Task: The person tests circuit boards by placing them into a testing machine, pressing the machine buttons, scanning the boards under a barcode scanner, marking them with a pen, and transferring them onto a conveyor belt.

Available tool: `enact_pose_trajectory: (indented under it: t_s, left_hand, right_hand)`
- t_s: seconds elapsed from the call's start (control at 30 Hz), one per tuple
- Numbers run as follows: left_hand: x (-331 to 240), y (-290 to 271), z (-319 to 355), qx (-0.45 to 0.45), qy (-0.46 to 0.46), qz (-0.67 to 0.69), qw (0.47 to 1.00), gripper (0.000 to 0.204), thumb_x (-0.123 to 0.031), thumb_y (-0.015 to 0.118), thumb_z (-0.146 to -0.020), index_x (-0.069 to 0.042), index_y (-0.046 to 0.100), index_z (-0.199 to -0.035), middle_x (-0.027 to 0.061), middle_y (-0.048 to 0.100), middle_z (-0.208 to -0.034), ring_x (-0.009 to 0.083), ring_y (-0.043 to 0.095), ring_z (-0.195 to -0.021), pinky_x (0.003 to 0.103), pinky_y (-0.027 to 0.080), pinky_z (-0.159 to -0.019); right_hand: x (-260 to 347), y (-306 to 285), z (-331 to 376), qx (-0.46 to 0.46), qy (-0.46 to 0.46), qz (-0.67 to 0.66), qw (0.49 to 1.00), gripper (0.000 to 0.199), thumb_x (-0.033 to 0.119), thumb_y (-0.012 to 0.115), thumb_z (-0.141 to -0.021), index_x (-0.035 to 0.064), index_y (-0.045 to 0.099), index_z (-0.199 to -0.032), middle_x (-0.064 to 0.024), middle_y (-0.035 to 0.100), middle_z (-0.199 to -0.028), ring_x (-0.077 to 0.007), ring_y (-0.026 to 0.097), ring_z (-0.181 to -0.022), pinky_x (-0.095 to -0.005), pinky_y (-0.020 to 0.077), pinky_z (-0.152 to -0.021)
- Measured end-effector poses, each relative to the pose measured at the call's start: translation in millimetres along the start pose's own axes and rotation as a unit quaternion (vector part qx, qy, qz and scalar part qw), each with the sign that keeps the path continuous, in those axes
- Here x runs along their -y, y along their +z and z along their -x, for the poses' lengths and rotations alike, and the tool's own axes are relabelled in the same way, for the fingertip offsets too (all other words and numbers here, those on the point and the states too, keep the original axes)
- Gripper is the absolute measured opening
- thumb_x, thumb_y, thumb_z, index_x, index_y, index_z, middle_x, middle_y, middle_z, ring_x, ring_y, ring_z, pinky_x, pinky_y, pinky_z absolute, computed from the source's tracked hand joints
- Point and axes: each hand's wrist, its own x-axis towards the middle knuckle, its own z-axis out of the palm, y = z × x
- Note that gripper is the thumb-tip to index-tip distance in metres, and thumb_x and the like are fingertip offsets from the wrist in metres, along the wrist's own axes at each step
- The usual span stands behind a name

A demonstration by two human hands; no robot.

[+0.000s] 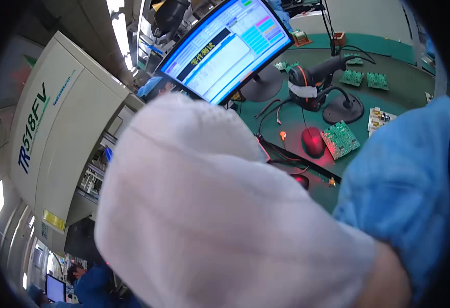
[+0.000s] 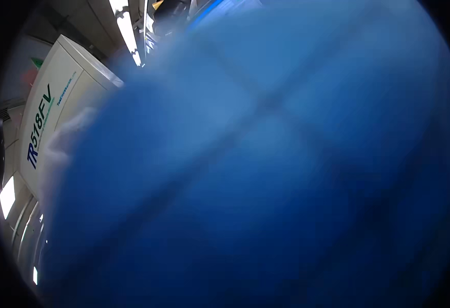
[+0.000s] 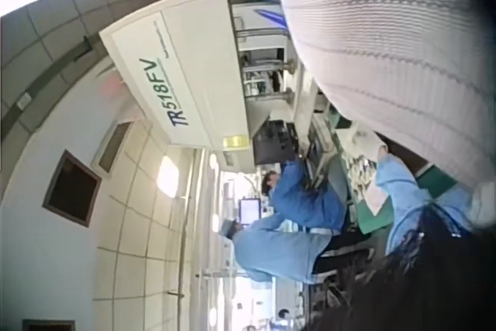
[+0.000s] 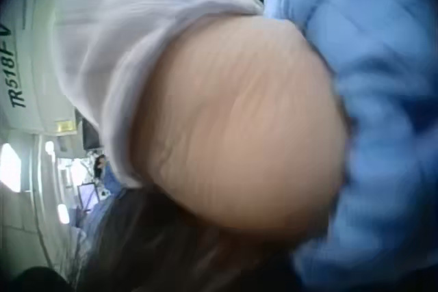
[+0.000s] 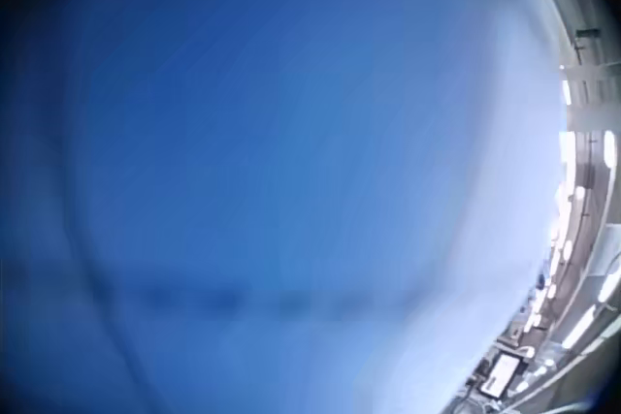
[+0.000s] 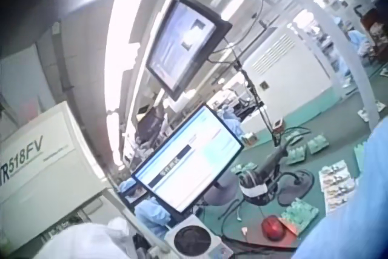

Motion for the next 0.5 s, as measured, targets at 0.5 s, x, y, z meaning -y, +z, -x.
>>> enact_pose_trajectory:
  t_s: [0.5]
  left_hand:
    - [-45.5, -56.3, -16.9, 0.001, -0.234, 0.083, 0.969, 0.028, -0.031, 0.058, -0.091, -0.004, 0.055, -0.095, 0.0174, 0.059, -0.105, 0.0343, 0.064, -0.090, 0.043, 0.051, -0.074]
  right_hand:
    - [23.8, -40.9, 13.3, 0.091, 0.093, 0.287, 0.949, 0.013, 0.015, 0.066, -0.068, 0.0083, 0.058, -0.062, -0.0056, 0.057, -0.063, -0.0221, 0.059, -0.061, -0.0351, 0.0464, -0.058]
